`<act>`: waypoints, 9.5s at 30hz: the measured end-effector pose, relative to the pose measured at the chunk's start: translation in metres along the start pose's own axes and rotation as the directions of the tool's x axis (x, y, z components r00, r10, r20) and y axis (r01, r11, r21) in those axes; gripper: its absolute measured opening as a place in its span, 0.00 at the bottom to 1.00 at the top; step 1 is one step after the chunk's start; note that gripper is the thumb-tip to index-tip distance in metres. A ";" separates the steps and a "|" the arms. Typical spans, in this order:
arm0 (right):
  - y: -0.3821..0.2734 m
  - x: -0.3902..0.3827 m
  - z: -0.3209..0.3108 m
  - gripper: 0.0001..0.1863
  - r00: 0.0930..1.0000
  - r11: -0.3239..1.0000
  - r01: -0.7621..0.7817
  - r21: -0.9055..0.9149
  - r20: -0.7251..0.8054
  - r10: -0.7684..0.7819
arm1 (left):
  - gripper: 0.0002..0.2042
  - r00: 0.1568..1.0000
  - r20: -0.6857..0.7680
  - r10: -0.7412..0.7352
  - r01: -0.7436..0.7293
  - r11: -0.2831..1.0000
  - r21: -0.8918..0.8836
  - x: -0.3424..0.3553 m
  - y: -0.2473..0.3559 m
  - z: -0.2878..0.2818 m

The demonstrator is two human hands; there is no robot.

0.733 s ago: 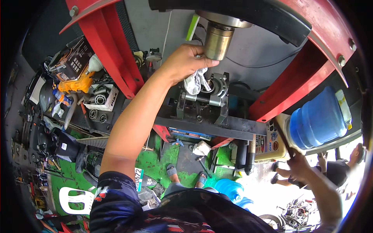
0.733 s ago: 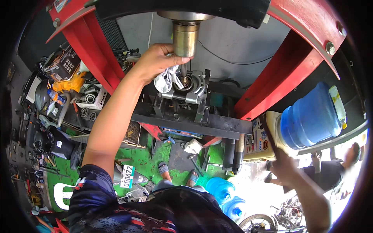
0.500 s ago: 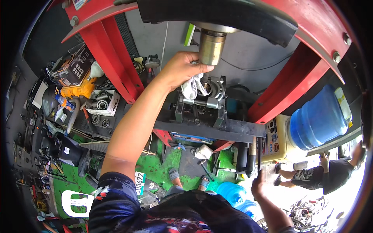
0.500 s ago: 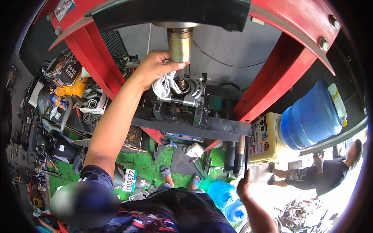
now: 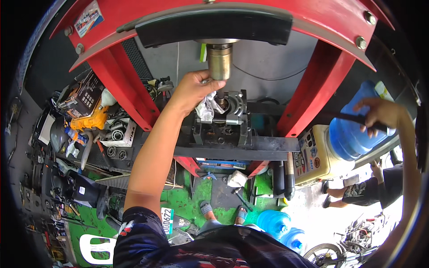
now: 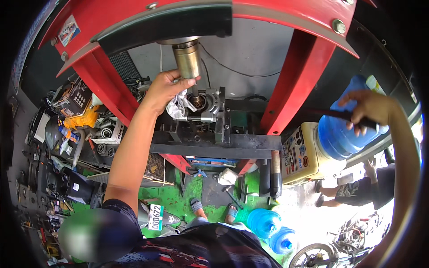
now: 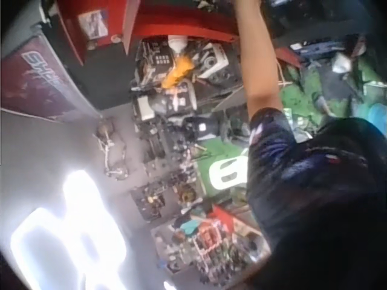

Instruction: The person uses a red hydraulic press to press bearings onto and off of a metal shaft. They repeatedly position the shaft and bearing under the press ram, operate the hydraulic lever to apply pressure, and then remove the components. The person also handles a metal plate and a cloth during the process.

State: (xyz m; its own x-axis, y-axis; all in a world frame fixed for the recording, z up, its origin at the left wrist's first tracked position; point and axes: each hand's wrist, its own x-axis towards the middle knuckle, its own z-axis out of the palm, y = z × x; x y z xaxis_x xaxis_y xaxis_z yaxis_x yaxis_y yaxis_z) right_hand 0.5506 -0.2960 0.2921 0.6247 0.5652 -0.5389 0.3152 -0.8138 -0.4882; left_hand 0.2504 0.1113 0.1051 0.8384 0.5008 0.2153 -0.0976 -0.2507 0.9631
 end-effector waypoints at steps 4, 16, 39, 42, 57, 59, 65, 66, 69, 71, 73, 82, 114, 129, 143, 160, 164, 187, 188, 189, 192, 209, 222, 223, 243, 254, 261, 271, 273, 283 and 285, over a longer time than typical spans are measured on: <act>0.006 -0.002 0.040 0.37 0.998 0.992 0.012 -0.125 0.067 -0.003 | 0.21 0.999 -0.036 0.012 -0.012 1.000 -0.006 -0.005 0.002 -0.001; 0.386 0.111 0.476 0.32 0.872 0.973 0.179 0.144 -0.482 -0.089 | 0.18 0.998 -0.066 -0.010 0.008 1.000 -0.030 -0.001 0.005 0.016; -0.164 0.187 0.248 0.40 0.472 0.478 0.855 -0.199 -0.081 -0.878 | 0.06 0.822 -0.448 -0.350 0.109 0.870 -0.480 -0.175 -0.037 0.007; -0.184 0.217 0.263 0.43 0.505 0.484 0.853 -0.193 0.080 -0.859 | 0.06 0.862 -0.310 -0.400 0.228 0.854 -0.469 -0.183 -0.078 0.056; -0.190 0.224 0.278 0.38 0.530 0.501 0.819 -0.278 0.034 -0.847 | 0.12 0.814 -0.086 -0.574 0.208 0.428 -0.879 -0.115 -0.066 0.116; -0.193 0.216 0.278 0.34 0.536 0.502 0.824 -0.264 0.074 -0.841 | 0.13 0.837 -0.085 -0.541 0.189 0.431 -0.882 -0.109 -0.085 0.112; -0.190 0.220 0.277 0.36 0.539 0.510 0.825 -0.245 0.067 -0.840 | 0.08 0.857 -0.098 -0.506 0.091 0.334 -0.938 -0.093 -0.104 0.120; -0.189 0.221 0.278 0.36 0.536 0.510 0.827 -0.238 0.060 -0.842 | 0.08 0.854 -0.122 -0.506 0.082 0.363 -0.928 -0.091 -0.109 0.124; -0.188 0.219 0.280 0.33 0.539 0.531 0.837 -0.137 0.031 -0.842 | 0.10 0.854 -0.161 -0.494 0.074 0.423 -0.903 -0.094 -0.116 0.122; -0.187 0.219 0.278 0.31 0.534 0.531 0.842 -0.097 0.012 -0.845 | 0.11 0.862 -0.174 -0.476 0.056 0.431 -0.900 -0.096 -0.116 0.124; -0.183 0.227 0.279 0.28 0.528 0.527 0.846 -0.073 -0.008 -0.849 | 0.13 0.849 -0.194 -0.491 0.188 0.625 -0.758 -0.099 -0.109 0.122; -0.184 0.228 0.277 0.34 0.552 0.551 0.833 -0.060 0.008 -0.834 | 0.24 0.659 -0.752 -0.017 0.556 0.685 0.471 -0.143 -0.044 0.064; -0.185 0.227 0.274 0.42 0.523 0.526 0.839 -0.142 -0.057 -0.850 | 0.12 0.801 -0.569 0.185 0.362 0.607 0.707 -0.114 -0.086 0.071; -0.177 0.196 0.241 0.31 0.440 0.352 0.839 -0.414 0.137 -0.888 | 0.13 0.845 -0.525 0.108 0.370 0.591 0.717 -0.115 -0.078 0.065; -0.200 0.188 0.247 0.31 0.529 0.374 0.798 -0.471 0.251 -0.811 | 0.13 0.826 -0.533 0.182 0.334 0.603 0.725 -0.113 -0.086 0.067; -0.191 0.216 0.277 0.30 0.544 0.513 0.820 -0.253 0.066 -0.837 | 0.13 0.842 -0.522 0.135 0.360 0.579 0.732 -0.114 -0.082 0.063; -0.204 0.203 0.272 0.25 0.584 0.537 0.794 -0.284 0.115 -0.804 | 0.15 0.842 -0.524 0.131 0.373 0.561 0.739 -0.114 -0.082 0.064; -0.222 0.186 0.314 0.08 0.605 0.261 0.723 0.640 -0.403 -0.687 | 0.18 0.859 -0.511 0.039 0.405 0.559 0.723 -0.116 -0.071 0.065; -0.221 0.188 0.316 0.08 0.584 0.252 0.744 0.619 -0.418 -0.696 | 0.19 0.857 -0.515 0.032 0.410 0.563 0.717 -0.117 -0.071 0.065; -0.221 0.190 0.318 0.09 0.588 0.261 0.746 0.613 -0.422 -0.690 | 0.19 0.855 -0.519 0.025 0.415 0.567 0.711 -0.117 -0.072 0.064; -0.225 0.186 0.316 0.09 0.602 0.260 0.733 0.629 -0.420 -0.679 | 0.19 0.857 -0.515 0.001 0.429 0.554 0.714 -0.119 -0.067 0.065; -0.214 0.194 0.316 0.09 0.578 0.297 0.764 0.573 -0.401 -0.711 | 0.19 0.858 -0.513 0.000 0.435 0.531 0.727 -0.119 -0.068 0.064; -0.129 0.148 0.253 0.36 0.416 0.400 0.909 0.116 -0.308 -0.856 | 0.35 0.836 -0.548 -0.007 0.416 0.658 0.627 -0.173 -0.065 0.040; -0.118 0.139 0.248 0.36 0.394 0.400 0.915 0.047 -0.307 -0.866 | 0.35 0.828 -0.560 -0.017 0.407 0.706 0.580 -0.177 -0.064 0.035; 0.174 0.070 0.233 0.11 0.580 0.605 0.761 0.233 -0.661 -0.475 | 0.12 0.959 -0.272 -0.074 -0.060 0.890 -0.453 -0.082 0.007 -0.002; 0.287 0.185 0.296 0.10 0.780 0.587 0.578 0.567 -0.594 -0.195 | 0.31 0.941 -0.278 0.190 -0.289 0.881 -0.374 -0.018 -0.019 0.038; 0.313 0.243 0.317 0.13 0.872 0.523 0.451 0.724 -0.483 -0.082 | 0.29 0.951 -0.260 0.168 -0.249 0.913 -0.322 -0.016 -0.020 0.035; 0.237 0.387 0.285 0.29 0.758 0.729 0.574 0.374 -0.578 -0.301 | 0.20 0.914 -0.392 0.103 -0.133 0.990 -0.050 -0.025 -0.016 0.026; 0.250 0.465 0.270 0.30 0.737 0.814 0.468 0.344 -0.660 -0.145 | 0.19 0.912 -0.394 0.113 -0.158 0.984 -0.083 -0.015 -0.014 0.029; 0.256 0.668 0.245 0.44 0.901 0.940 0.202 0.276 -0.429 -0.067 | 0.17 0.903 -0.428 -0.046 -0.017 0.990 -0.141 -0.032 0.001 0.041; 0.256 0.679 0.250 0.42 0.893 0.946 0.210 0.246 -0.443 -0.083 | 0.18 0.916 -0.399 -0.040 -0.002 0.994 -0.105 -0.032 0.008 0.044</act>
State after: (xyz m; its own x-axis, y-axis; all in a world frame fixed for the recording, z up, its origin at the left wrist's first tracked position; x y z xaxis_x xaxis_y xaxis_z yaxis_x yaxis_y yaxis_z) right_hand 0.8766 -0.0868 -0.3704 0.8478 0.5123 -0.1367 0.2535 -0.6181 -0.7441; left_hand 0.2463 0.0565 0.0990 0.5579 0.7993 0.2233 -0.1553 -0.1638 0.9742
